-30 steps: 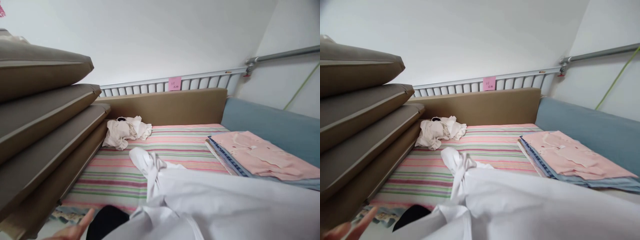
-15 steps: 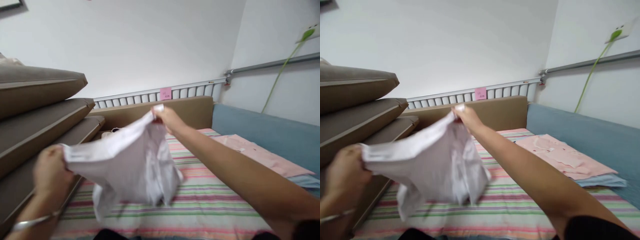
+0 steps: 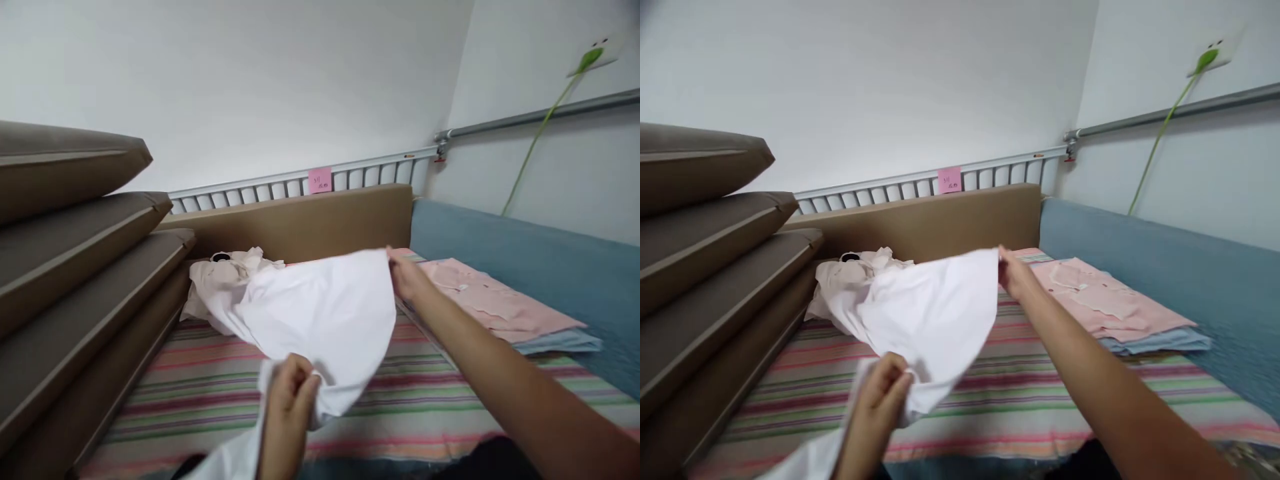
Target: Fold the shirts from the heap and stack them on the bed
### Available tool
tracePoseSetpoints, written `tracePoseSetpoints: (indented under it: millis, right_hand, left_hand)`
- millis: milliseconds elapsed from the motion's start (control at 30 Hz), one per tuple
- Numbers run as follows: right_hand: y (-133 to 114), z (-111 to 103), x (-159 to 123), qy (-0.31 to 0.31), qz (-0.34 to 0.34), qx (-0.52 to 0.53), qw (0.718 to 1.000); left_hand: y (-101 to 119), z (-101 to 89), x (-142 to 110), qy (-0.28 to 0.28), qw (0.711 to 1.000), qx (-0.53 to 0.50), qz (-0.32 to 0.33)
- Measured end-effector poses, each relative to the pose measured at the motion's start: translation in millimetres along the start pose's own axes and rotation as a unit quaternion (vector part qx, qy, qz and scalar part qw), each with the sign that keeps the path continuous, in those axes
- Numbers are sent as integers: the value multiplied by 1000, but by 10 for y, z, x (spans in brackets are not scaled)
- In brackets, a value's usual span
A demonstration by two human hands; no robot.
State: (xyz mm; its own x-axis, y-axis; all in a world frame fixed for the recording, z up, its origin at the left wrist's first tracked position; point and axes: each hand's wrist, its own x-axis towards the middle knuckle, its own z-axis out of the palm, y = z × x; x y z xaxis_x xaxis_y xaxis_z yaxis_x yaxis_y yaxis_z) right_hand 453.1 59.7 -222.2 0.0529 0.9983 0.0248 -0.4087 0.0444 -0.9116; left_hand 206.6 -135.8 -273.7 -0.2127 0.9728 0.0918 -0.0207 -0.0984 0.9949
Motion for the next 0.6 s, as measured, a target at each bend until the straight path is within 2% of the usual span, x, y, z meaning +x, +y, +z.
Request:
tracePoseSetpoints:
  millis: [33,67,133,167,233,267,333,400,467,533,600]
  right_hand:
    - [310,-231,-69,30,67,-40,997]
    - [622,-459,-174,65,123,-85,987]
    - [1201,-885,-467,155,216,-159,951]
    - [1446,-1065,-639,160,211,-152,952]
    - [1806,-1306,-1000,156,163,-150,963]
    - [1917,-1354,-1178,140,144,-186,962]
    - [2019,-1296,-1500,94,80,-276,953]
    - [2029,-1084,-1755,2,-4,-360,933]
    - [2030,-820,-1927,-89,-72,-394,912]
    - [2073,-606,-2023,-108,-72,-372,919]
    - [2158,-482,-2070,-71,-16,-309,948]
  left_hand:
    - [-336,160,39,-10,999,-10,-30]
    - [-661,282,80,10,998,-21,-66]
    - [-1208,420,161,46,987,-50,-148]
    - [-1406,451,192,47,983,-58,-167]
    - [-1639,482,214,39,978,-72,-191]
    - [-1682,501,204,30,977,-77,-195]
    - [-1660,572,155,14,974,-92,-204]
    - [-1545,679,96,-9,973,-111,-202]
    - [-1373,777,58,-27,975,-123,-185]
    - [-1165,825,48,-29,977,-137,-161]
    - [-955,827,45,-14,978,-158,-138]
